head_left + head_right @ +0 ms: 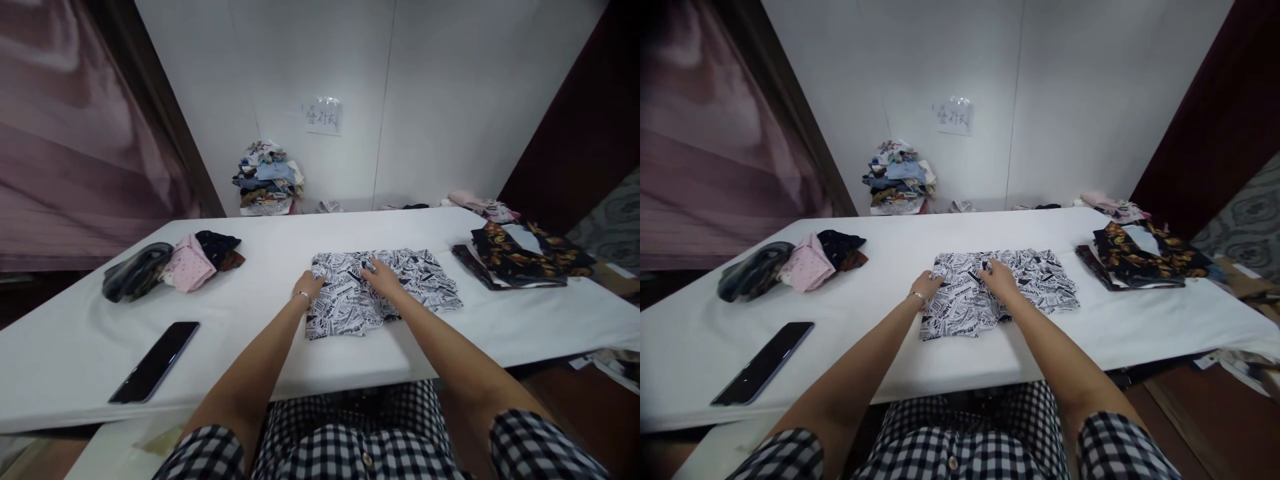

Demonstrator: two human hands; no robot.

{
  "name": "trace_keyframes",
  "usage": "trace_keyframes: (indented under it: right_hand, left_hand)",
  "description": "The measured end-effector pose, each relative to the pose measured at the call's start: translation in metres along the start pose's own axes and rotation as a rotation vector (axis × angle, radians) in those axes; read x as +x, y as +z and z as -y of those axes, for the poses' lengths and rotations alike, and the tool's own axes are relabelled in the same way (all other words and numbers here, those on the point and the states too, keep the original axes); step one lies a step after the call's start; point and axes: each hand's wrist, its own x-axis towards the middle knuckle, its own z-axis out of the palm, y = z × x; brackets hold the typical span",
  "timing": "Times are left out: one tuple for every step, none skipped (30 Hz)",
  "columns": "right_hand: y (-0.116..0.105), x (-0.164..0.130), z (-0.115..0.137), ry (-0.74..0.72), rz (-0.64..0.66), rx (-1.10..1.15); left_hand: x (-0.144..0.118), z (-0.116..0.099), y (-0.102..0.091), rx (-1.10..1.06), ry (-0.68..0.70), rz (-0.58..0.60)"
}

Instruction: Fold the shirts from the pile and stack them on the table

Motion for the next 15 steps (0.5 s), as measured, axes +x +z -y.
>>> trace_keyframes:
  right_hand:
    - [0.001,0.01,0.003,0.045,0.01,-0.033]
    - [0.003,0.019,0.006,0.076,0.017,-0.066]
    - [0.006,0.028,0.008,0.091,0.024,-0.1]
    - [0.009,0.036,0.009,0.093,0.031,-0.133]
    - [0.012,0.043,0.011,0.086,0.04,-0.16]
    - [0.016,0.05,0.012,0.073,0.047,-0.181]
    - [0.019,0.056,0.012,0.056,0.053,-0.191]
    - [0.022,0.062,0.013,0.039,0.053,-0.19]
    - [0.024,0.068,0.013,0.025,0.048,-0.182]
    - [0.026,0.074,0.013,0.016,0.036,-0.17]
    - [0.028,0.078,0.012,0.013,0.023,-0.159]
    - [0.029,0.083,0.011,0.017,0.012,-0.15]
    - [0.031,0.086,0.009,0.027,0.006,-0.145]
    - [0.032,0.089,0.007,0.041,0.004,-0.141]
    - [0.034,0.091,0.004,0.056,0.005,-0.139]
  left_hand:
    - [0.004,-0.002,0.002,0.001,-0.01,0.01]
    - [0.007,-0.003,0.004,0.003,-0.017,0.016]
    - [0.009,-0.004,0.005,0.006,-0.023,0.02]
    - [0.011,-0.004,0.006,0.01,-0.028,0.022]
    - [0.012,-0.003,0.006,0.012,-0.034,0.021]
    - [0.013,-0.002,0.006,0.014,-0.04,0.019]
    - [0.013,-0.001,0.006,0.013,-0.046,0.014]
    - [0.013,0.001,0.005,0.01,-0.053,0.007]
    - [0.013,0.003,0.005,0.005,-0.059,-0.002]
    - [0.012,0.005,0.005,-0.002,-0.065,-0.012]
    - [0.011,0.007,0.004,-0.01,-0.071,-0.021]
    - [0.011,0.008,0.004,-0.018,-0.074,-0.028]
    - [0.011,0.009,0.004,-0.027,-0.077,-0.033]
    - [0.01,0.009,0.005,-0.035,-0.078,-0.035]
    - [0.01,0.009,0.005,-0.043,-0.078,-0.036]
